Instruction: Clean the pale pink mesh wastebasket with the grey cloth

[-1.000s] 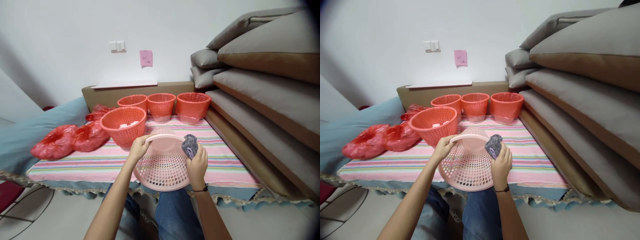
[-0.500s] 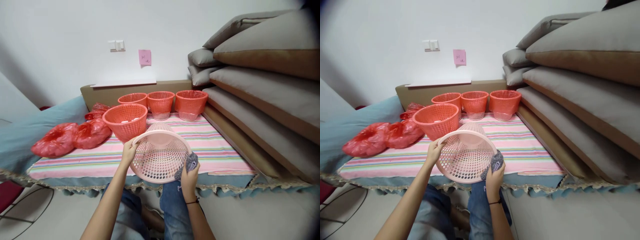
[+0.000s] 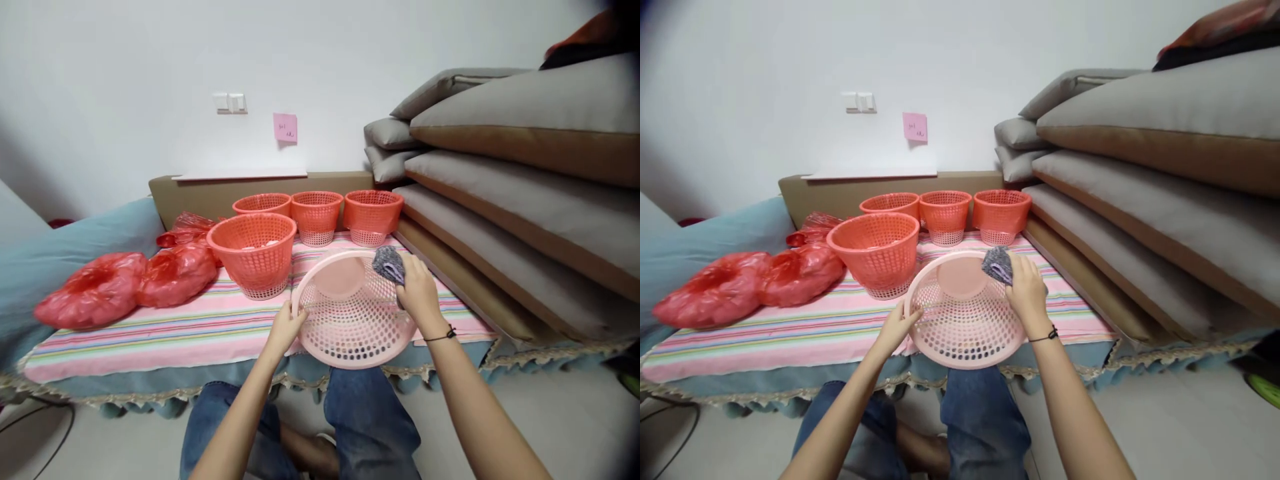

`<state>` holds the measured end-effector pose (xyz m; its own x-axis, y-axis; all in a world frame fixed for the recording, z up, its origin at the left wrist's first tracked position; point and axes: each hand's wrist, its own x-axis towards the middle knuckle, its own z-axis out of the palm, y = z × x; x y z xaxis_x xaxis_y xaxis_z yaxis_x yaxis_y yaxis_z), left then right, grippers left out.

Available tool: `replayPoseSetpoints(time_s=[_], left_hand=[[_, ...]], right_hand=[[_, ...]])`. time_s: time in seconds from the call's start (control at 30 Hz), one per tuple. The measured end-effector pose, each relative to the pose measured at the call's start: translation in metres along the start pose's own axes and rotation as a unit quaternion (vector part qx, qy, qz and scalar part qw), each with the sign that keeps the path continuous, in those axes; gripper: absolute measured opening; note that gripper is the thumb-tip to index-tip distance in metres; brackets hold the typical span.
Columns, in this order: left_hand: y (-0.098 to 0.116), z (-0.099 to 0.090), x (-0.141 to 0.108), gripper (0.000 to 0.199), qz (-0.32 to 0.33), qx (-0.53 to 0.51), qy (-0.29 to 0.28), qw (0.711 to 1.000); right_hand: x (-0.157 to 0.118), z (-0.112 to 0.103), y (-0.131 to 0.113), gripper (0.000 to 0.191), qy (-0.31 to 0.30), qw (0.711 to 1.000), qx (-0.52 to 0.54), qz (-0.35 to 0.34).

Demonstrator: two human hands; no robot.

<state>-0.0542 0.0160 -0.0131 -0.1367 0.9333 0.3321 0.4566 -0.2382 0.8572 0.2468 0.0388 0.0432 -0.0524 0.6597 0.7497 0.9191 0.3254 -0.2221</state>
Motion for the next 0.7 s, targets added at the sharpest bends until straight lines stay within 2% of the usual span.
replayPoseSetpoints(time_s=[0.07, 0.13, 0.17, 0.23, 0.3, 0.4, 0.5, 0.6, 0.7], left_hand=[[0.016, 0.002, 0.005, 0.037, 0.028, 0.023, 0.002, 0.999], [0.041, 0.005, 0.017, 0.046, 0.097, 0.065, 0.001, 0.993], [0.055, 0.006, 0.026, 0.046, 0.137, 0.082, -0.02, 0.987], [0.079, 0.01, 0.043, 0.046, 0.191, 0.109, -0.059, 0.974], [0.095, 0.013, 0.056, 0.044, 0.216, 0.115, -0.094, 0.965], [0.1, 0.016, 0.063, 0.042, 0.194, 0.122, -0.125, 0.965], [0.093, 0.014, 0.059, 0.037, 0.155, 0.124, -0.127, 0.972], [0.085, 0.011, 0.054, 0.035, 0.141, 0.104, -0.112, 0.978], [0.081, 0.009, 0.051, 0.035, 0.149, 0.075, -0.112, 0.98]], right_hand=[[0.02, -0.013, -0.009, 0.058, -0.034, 0.995, -0.041, -0.084], [0.034, -0.02, -0.023, 0.053, -0.06, 0.984, -0.056, -0.157], [0.039, -0.02, -0.031, 0.049, -0.07, 0.978, -0.057, -0.188], [0.046, -0.019, -0.044, 0.044, -0.083, 0.968, -0.055, -0.231], [0.05, -0.015, -0.052, 0.042, -0.09, 0.964, -0.053, -0.245], [0.052, -0.01, -0.05, 0.046, -0.094, 0.968, -0.029, -0.231], [0.047, -0.007, -0.04, 0.053, -0.079, 0.978, 0.011, -0.194], [0.032, -0.002, -0.028, 0.059, -0.05, 0.989, 0.035, -0.137], [0.008, 0.006, -0.017, 0.063, -0.012, 0.998, 0.03, -0.051]])
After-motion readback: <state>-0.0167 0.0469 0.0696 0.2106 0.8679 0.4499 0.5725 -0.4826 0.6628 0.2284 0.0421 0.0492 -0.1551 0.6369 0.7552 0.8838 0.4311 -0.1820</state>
